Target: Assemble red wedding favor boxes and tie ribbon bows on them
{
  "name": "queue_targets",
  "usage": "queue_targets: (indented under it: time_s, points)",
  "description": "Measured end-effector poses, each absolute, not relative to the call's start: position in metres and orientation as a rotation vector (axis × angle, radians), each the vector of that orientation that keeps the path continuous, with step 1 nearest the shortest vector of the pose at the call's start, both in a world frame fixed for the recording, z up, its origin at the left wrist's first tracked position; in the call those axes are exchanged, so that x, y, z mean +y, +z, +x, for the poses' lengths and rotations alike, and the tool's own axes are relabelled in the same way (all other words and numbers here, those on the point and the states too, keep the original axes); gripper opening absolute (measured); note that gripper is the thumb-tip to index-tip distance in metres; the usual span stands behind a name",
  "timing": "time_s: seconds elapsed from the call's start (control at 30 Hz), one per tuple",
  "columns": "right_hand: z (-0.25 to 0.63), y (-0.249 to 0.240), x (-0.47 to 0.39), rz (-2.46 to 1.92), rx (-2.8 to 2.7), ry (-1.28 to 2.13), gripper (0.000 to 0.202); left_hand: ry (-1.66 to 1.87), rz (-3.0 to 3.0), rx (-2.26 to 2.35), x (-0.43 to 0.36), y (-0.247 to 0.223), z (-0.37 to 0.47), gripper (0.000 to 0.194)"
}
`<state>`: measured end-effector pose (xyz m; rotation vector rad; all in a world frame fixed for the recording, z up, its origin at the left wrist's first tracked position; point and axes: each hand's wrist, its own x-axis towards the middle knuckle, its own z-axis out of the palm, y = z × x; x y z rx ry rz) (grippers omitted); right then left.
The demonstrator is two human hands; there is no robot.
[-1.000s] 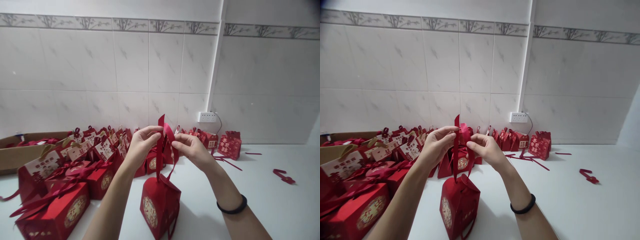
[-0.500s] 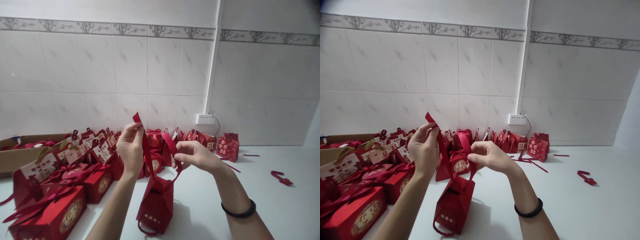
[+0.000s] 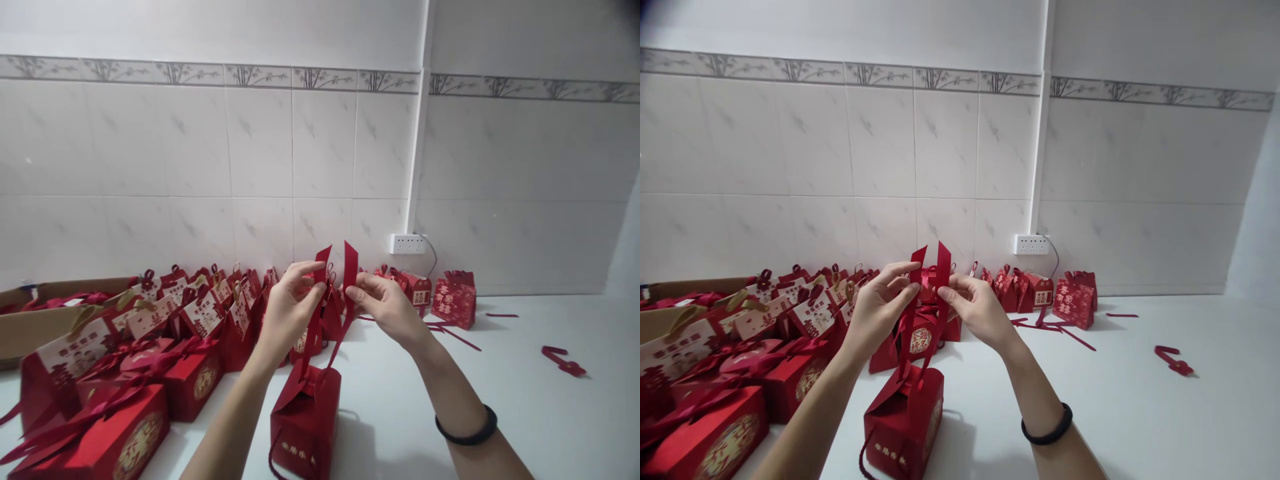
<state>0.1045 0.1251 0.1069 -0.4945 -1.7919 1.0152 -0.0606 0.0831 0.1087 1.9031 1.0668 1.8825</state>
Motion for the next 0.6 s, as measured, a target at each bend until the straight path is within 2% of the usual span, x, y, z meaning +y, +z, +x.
queue_targets:
  time_s: [0.2,0.43,0.6]
  points:
    - [0.099,0.108,0.118,-0.365,-1.729,0.983,0.025,1.938,1.85,0.958,0.067,0.116,-0.056,0.022]
    - [0.096,0.108,0.112,-0.343,-1.659,1.011,0.029,1.789,1.868,0.838,0.059,0.117,-0.05,0.021]
    - [0.094,0.107,0.11,-0.369,-1.651,1.001,0.03,1.772,1.885,0.874,0.061,0.117,-0.047,0.013]
